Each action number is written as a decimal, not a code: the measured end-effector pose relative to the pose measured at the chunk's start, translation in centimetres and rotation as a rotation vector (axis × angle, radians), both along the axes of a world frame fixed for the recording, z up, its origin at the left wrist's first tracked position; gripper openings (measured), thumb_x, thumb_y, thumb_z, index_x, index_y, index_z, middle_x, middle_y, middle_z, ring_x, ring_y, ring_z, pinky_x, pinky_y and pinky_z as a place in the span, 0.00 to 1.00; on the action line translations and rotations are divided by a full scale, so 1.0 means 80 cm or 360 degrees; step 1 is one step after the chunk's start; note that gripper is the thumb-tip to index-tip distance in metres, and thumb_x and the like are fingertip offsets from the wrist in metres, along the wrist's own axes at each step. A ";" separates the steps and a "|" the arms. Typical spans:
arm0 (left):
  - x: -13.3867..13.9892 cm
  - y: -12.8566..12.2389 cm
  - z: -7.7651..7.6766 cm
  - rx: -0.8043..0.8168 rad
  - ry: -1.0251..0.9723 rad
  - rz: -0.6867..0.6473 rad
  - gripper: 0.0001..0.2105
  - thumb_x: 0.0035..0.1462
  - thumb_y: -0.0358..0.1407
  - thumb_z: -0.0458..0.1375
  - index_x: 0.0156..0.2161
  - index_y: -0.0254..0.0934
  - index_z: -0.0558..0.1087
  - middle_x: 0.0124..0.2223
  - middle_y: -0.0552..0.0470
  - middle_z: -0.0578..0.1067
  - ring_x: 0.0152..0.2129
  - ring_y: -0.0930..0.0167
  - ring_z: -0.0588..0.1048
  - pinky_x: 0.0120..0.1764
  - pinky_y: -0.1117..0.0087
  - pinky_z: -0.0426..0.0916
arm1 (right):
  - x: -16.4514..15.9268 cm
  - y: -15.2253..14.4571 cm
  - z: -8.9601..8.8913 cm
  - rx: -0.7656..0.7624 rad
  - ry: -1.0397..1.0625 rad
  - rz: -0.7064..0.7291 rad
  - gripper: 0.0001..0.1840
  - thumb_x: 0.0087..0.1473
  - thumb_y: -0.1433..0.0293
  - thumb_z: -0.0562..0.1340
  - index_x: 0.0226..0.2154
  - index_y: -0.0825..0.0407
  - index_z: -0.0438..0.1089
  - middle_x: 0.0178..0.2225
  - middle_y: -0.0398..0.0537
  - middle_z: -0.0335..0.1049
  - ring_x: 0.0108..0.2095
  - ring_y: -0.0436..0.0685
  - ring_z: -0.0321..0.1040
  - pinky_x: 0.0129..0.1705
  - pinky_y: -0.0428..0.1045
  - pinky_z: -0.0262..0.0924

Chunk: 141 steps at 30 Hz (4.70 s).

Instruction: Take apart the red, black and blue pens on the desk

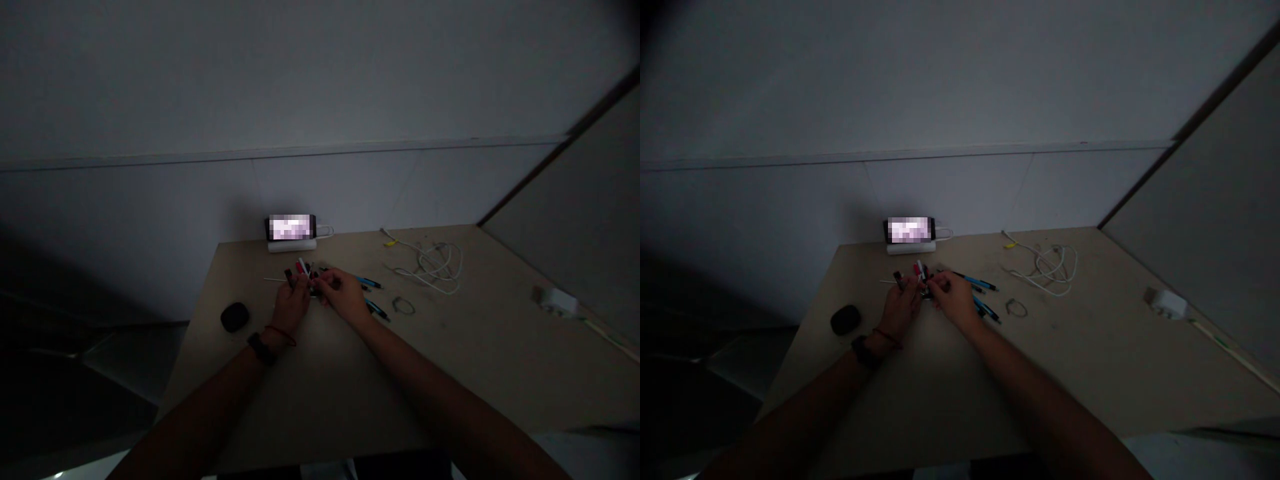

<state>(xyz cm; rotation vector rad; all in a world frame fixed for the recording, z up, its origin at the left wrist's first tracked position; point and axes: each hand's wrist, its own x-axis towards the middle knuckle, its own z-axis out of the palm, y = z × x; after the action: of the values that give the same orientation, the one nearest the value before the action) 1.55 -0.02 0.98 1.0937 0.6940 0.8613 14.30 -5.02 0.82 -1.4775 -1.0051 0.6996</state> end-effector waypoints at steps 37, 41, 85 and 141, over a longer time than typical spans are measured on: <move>0.000 0.004 -0.010 0.0161 0.0126 -0.0025 0.23 0.55 0.57 0.60 0.31 0.34 0.71 0.18 0.62 0.59 0.14 0.79 0.55 0.19 0.76 0.50 | 0.008 -0.001 0.001 0.0286 -0.0481 -0.0212 0.16 0.62 0.59 0.57 0.40 0.51 0.77 0.37 0.52 0.77 0.37 0.59 0.73 0.40 0.53 0.66; 0.000 0.003 -0.007 0.0068 0.0078 -0.0045 0.23 0.54 0.57 0.61 0.32 0.35 0.70 0.17 0.63 0.58 0.12 0.80 0.54 0.18 0.76 0.48 | 0.005 -0.003 0.002 0.0177 -0.0843 -0.0059 0.14 0.62 0.64 0.57 0.33 0.51 0.77 0.31 0.49 0.75 0.34 0.58 0.70 0.39 0.52 0.62; -0.001 0.005 -0.009 0.0166 0.0143 0.0055 0.22 0.54 0.55 0.62 0.30 0.34 0.70 0.24 0.56 0.66 0.19 0.77 0.62 0.23 0.75 0.56 | -0.013 -0.011 0.012 0.0435 -0.0293 0.0081 0.14 0.61 0.57 0.59 0.35 0.48 0.75 0.36 0.50 0.74 0.39 0.58 0.72 0.41 0.52 0.66; -0.003 -0.002 0.008 0.0086 0.0187 0.0020 0.30 0.55 0.65 0.52 0.30 0.35 0.71 0.16 0.60 0.62 0.11 0.78 0.58 0.17 0.75 0.51 | 0.016 0.000 -0.015 0.0212 -0.1224 0.0005 0.15 0.58 0.74 0.60 0.47 0.49 0.76 0.45 0.55 0.72 0.49 0.64 0.66 0.53 0.62 0.62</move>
<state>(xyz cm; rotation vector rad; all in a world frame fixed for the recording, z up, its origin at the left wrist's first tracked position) 1.29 -0.17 1.61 1.1964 0.7798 0.8356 15.58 -5.06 -0.35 -1.6541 -1.5912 0.0325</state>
